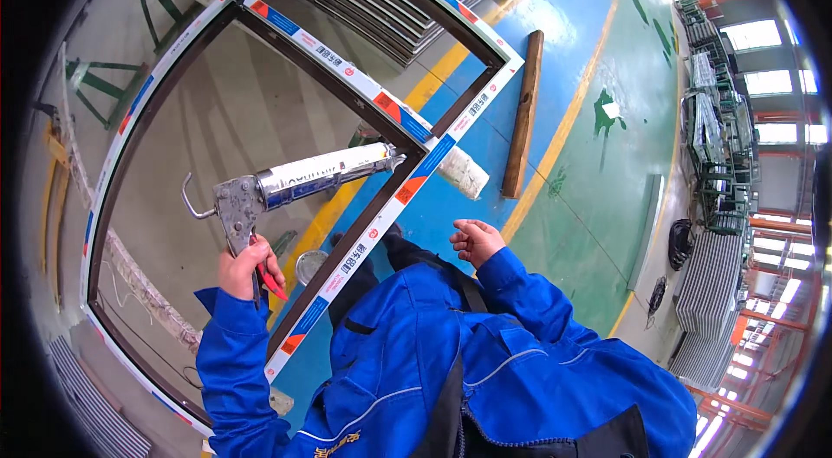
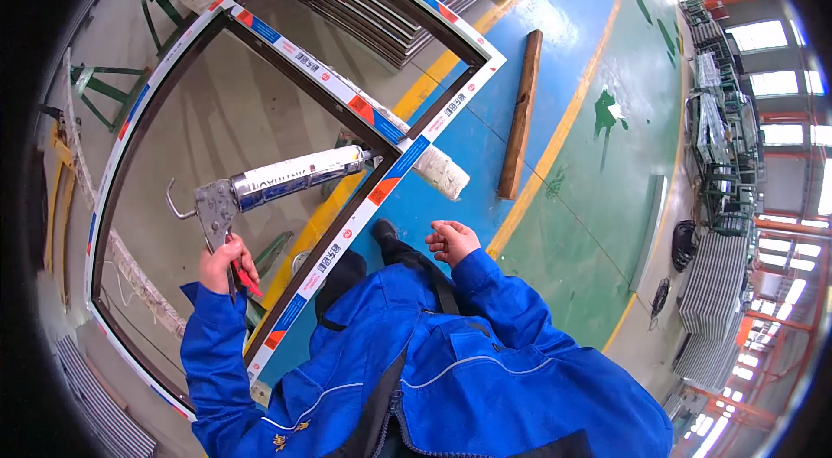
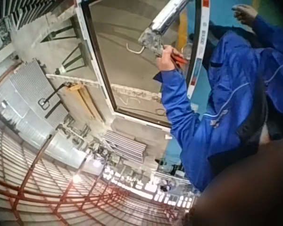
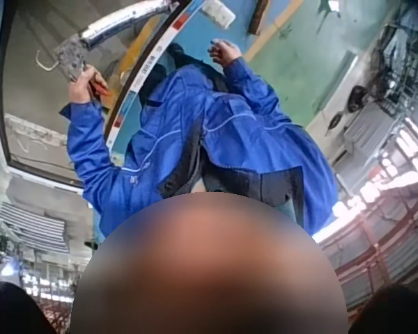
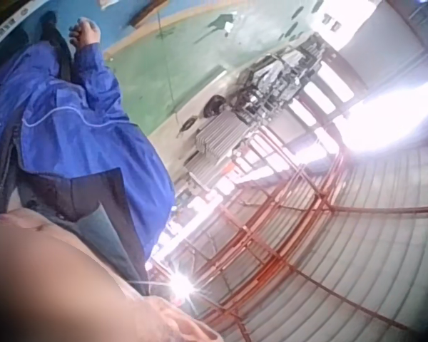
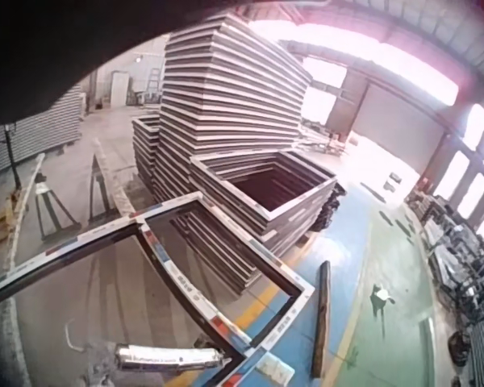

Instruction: Apply sealant or adhesive to the corners and seams of window frames using a caulking gun.

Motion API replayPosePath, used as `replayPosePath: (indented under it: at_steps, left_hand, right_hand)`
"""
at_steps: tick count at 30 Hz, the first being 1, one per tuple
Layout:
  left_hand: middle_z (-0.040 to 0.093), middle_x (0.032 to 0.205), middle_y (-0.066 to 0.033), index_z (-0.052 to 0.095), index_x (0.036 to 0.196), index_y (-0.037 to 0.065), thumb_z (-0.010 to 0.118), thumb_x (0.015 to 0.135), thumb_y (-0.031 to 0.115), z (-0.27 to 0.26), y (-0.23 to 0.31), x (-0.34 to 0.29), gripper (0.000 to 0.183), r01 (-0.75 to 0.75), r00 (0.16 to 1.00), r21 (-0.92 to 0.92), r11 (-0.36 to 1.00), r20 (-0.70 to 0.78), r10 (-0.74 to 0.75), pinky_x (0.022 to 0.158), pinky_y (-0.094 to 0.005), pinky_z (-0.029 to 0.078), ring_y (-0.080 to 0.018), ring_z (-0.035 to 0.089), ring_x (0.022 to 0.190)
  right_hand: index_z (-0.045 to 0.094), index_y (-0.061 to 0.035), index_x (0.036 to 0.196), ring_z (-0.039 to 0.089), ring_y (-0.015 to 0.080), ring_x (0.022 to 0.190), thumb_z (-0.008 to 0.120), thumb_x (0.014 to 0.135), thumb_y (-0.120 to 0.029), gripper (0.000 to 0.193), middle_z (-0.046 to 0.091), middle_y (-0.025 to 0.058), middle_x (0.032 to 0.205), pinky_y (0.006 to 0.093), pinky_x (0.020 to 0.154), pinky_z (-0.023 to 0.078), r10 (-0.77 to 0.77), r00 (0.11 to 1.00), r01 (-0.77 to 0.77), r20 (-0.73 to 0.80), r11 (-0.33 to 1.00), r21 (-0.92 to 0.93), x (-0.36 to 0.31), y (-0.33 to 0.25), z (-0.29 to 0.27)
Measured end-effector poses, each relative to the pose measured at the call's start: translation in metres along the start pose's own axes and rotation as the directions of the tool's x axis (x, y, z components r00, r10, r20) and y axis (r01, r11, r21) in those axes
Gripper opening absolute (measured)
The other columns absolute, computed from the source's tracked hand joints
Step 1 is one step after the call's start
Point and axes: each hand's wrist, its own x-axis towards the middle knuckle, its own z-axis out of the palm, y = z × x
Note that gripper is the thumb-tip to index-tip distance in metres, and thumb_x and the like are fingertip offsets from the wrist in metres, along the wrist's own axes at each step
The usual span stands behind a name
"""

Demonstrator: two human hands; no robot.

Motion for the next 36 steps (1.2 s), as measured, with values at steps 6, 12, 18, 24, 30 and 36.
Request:
replayPosePath:
  at_steps: [6,12,18,24,30,36]
  left_hand:
    - [0.054,0.059,-0.0082,0.05,0.084,0.004,0.058,0.08,0.023,0.025,0.031,-0.01,0.021,0.029,0.997,0.099,0.995,-0.071,-0.022,0.043,-0.0339,0.049,-0.0201,0.055,0.045]
    - [0.055,0.06,-0.0081,0.052,0.081,0.002,0.057,0.081,0.021,0.046,0.054,-0.015,0.019,0.007,0.999,0.226,0.974,-0.041,0.002,0.043,-0.0332,0.049,-0.0198,0.057,0.046]
    - [0.058,0.062,-0.0096,0.054,0.081,0.0,0.058,0.081,0.019,0.07,0.089,-0.022,0.019,-0.005,0.999,0.328,0.945,-0.047,0.022,0.044,-0.031,0.049,-0.0192,0.059,0.049]
    - [0.064,0.081,-0.0132,0.055,0.102,-0.002,0.058,0.083,0.02,0.067,0.117,-0.065,0.03,0.005,0.994,0.387,0.922,-0.106,0.039,0.064,-0.0349,0.056,-0.0245,0.067,0.073]
    - [0.061,0.111,-0.0158,0.051,0.12,0.003,0.056,0.085,0.018,-0.031,0.045,-0.076,0.039,-0.28,0.958,-0.375,0.884,-0.175,0.229,0.09,-0.0491,0.051,-0.0324,0.059,0.109]
    - [0.055,0.126,-0.0145,0.049,0.124,0.003,0.05,0.086,0.006,-0.07,-0.008,0.019,0.038,-0.436,0.892,-0.686,0.582,-0.243,0.382,0.099,-0.0514,0.047,-0.0291,0.049,0.125]
  right_hand:
    - [0.058,-0.0081,0.099,0.059,0.0142,0.063,0.065,0.087,-0.023,0.02,0.064,0.0066,0.077,0.0262,0.052,0.045,-0.008,1.0,0.008,0.026,0.999,0.033,0.001,-0.011,-0.003]
    - [0.056,-0.008,0.101,0.06,0.0137,0.062,0.065,0.087,-0.024,0.023,0.065,0.0064,0.078,0.0266,0.053,0.046,-0.029,0.997,0.025,0.078,0.999,0.046,0.005,-0.018,-0.013]
    - [0.057,-0.0067,0.101,0.059,0.014,0.062,0.064,0.088,-0.023,0.022,0.064,0.0068,0.077,0.0267,0.052,0.045,-0.054,0.989,0.047,0.137,0.997,0.057,-0.005,-0.041,-0.011]
    - [0.058,-0.0033,0.105,0.058,0.0152,0.062,0.058,0.091,-0.019,0.021,0.063,0.0084,0.077,0.0277,0.054,0.046,-0.183,0.959,0.165,0.214,0.981,0.099,-0.014,-0.086,-0.018]
    - [0.056,0.0003,0.111,0.059,0.0155,0.065,0.054,0.092,-0.015,0.024,0.063,0.0088,0.079,0.0255,0.055,0.047,-0.387,0.873,0.387,0.295,0.92,0.06,-0.025,-0.145,0.049]
    - [0.051,0.004,0.116,0.059,0.0097,0.073,0.061,0.088,-0.015,0.035,0.063,0.0053,0.081,0.0234,0.061,0.046,-0.743,0.491,0.866,0.455,0.357,-0.35,0.048,-0.172,0.185]
